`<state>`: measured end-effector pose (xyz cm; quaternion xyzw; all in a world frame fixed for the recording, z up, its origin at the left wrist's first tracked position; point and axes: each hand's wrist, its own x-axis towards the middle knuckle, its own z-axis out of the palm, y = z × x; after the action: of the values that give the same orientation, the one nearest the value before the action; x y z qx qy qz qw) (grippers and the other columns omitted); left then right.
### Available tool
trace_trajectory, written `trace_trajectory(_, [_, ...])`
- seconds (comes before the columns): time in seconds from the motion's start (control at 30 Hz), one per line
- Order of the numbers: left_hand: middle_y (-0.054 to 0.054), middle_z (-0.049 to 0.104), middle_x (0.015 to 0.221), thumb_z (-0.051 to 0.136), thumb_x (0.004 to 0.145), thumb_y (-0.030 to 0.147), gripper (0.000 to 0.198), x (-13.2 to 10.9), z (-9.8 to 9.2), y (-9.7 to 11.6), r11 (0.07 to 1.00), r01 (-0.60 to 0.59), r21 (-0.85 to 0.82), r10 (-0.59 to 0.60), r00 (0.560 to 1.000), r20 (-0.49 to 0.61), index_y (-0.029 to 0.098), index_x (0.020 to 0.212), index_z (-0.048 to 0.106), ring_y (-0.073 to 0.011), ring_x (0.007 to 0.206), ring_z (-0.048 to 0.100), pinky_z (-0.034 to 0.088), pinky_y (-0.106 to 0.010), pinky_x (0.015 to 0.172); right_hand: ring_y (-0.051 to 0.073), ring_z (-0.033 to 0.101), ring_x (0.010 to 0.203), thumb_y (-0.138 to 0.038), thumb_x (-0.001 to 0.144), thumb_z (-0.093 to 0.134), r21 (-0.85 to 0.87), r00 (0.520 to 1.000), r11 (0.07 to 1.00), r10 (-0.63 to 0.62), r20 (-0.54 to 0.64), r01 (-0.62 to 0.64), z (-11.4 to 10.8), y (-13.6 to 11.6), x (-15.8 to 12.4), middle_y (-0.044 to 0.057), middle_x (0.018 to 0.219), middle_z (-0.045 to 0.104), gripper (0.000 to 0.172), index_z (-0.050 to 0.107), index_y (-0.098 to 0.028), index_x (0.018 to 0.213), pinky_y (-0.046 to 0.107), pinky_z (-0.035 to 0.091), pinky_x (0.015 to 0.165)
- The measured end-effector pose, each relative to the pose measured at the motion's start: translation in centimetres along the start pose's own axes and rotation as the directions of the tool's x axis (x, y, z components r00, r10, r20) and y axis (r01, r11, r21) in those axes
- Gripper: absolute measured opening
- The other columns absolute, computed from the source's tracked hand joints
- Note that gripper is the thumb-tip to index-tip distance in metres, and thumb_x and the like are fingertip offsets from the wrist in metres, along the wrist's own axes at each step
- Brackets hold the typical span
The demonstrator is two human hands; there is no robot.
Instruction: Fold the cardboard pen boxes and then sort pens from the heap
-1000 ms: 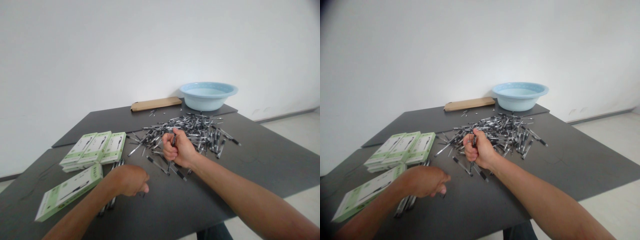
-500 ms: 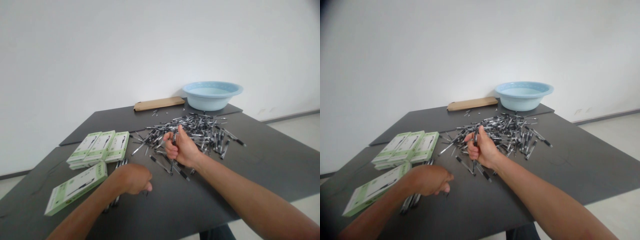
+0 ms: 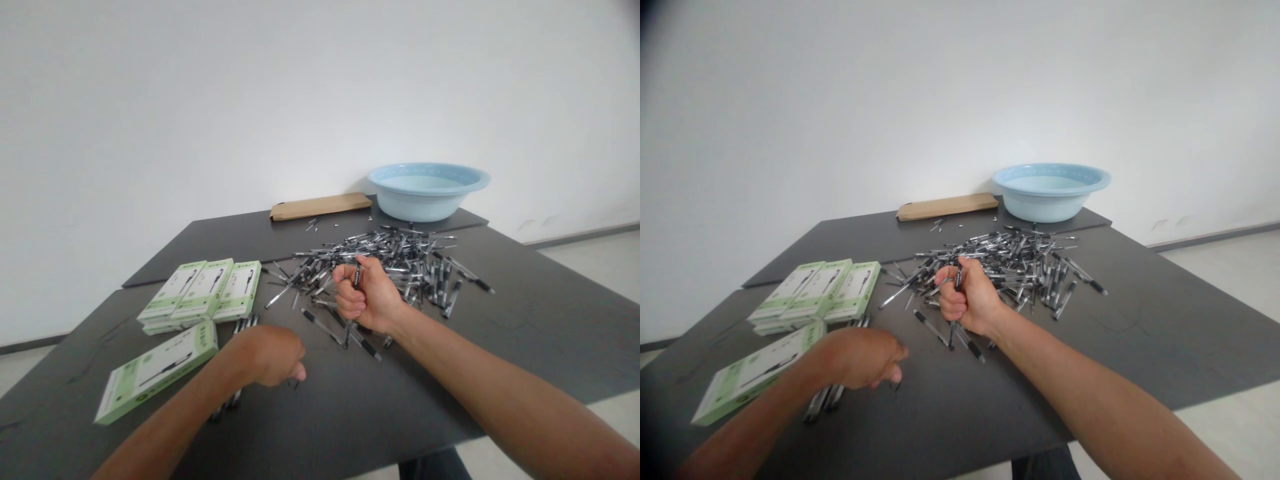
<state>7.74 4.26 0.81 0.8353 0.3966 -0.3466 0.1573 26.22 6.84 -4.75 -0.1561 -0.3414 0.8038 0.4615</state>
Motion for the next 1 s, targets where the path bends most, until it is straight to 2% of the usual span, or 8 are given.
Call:
trace_trajectory(0.2, [-0.006,0.072,0.071,0.053,0.084,0.027,0.022,0.17,0.12,0.10,1.000,-0.011,0.002,0.011,1.000,0.010,0.016,0.085,0.072,-0.0191,0.060,0.064,0.041,-0.024,0.049,0.007,0.013,0.036,-0.058,0.089,0.030,0.031,0.993,0.998,0.044,0.111,-0.048,0.37,-0.60,-0.71,-0.010,0.040,0.024,0.045,0.052,-0.021,0.074,0.019,0.018,0.039])
trace_trajectory(0.3, [-0.005,0.072,0.073,0.053,0.082,0.023,0.021,0.10,0.19,0.08,1.000,-0.017,-0.002,0.017,1.000,0.024,0.017,0.087,0.072,-0.0187,0.061,0.064,0.040,-0.023,0.049,0.007,0.018,0.040,-0.055,0.091,0.037,0.052,0.997,0.998,0.017,0.081,-0.021,0.36,-0.56,-0.71,-0.009,0.049,0.031,0.037,0.052,-0.022,0.082,0.019,0.019,0.042])
trace_trajectory(0.4, [-0.005,0.073,0.076,0.052,0.081,0.021,0.023,0.30,0.29,-0.01,1.000,-0.024,-0.009,0.024,0.999,0.031,0.018,0.092,0.072,-0.0190,0.063,0.065,0.042,-0.023,0.050,0.007,0.028,0.046,-0.041,0.092,0.047,0.051,0.998,0.998,-0.043,0.043,0.041,0.13,-0.33,-0.45,-0.006,0.058,0.038,0.022,0.054,-0.021,0.089,0.020,0.022,0.045])
trace_trajectory(0.47, [-0.006,0.073,0.075,0.053,0.081,0.023,0.024,0.51,0.35,-0.06,1.000,-0.027,-0.007,0.027,0.999,0.039,0.017,0.094,0.072,-0.0201,0.063,0.065,0.043,-0.025,0.051,0.008,0.033,0.049,-0.037,0.090,0.050,0.025,0.997,0.997,-0.075,0.024,0.074,-0.06,-0.19,-0.28,-0.005,0.062,0.042,0.018,0.055,-0.020,0.091,0.020,0.024,0.047])
trace_trajectory(0.7, [-0.007,0.074,0.075,0.052,0.083,0.022,0.025,0.32,0.29,0.14,1.000,-0.027,0.007,0.027,0.999,0.045,0.017,0.097,0.073,-0.0209,0.064,0.066,0.045,-0.025,0.054,0.007,0.028,0.045,-0.041,0.094,0.042,-0.024,0.993,0.994,-0.108,0.038,0.108,-0.27,-0.14,-0.24,-0.005,0.063,0.047,0.019,0.053,-0.025,0.098,0.021,0.021,0.045])
trace_trajectory(1.0, [-0.011,0.074,0.078,0.055,0.084,0.019,0.025,0.44,0.07,0.40,0.999,-0.027,0.039,0.025,0.998,0.064,0.014,0.102,0.072,-0.0242,0.069,0.068,0.043,-0.027,0.053,0.007,0.031,0.045,-0.038,0.096,0.037,-0.002,0.990,0.992,-0.123,0.063,0.123,-0.19,-0.24,-0.23,-0.004,0.064,0.048,0.022,0.054,-0.023,0.098,0.022,0.022,0.046])
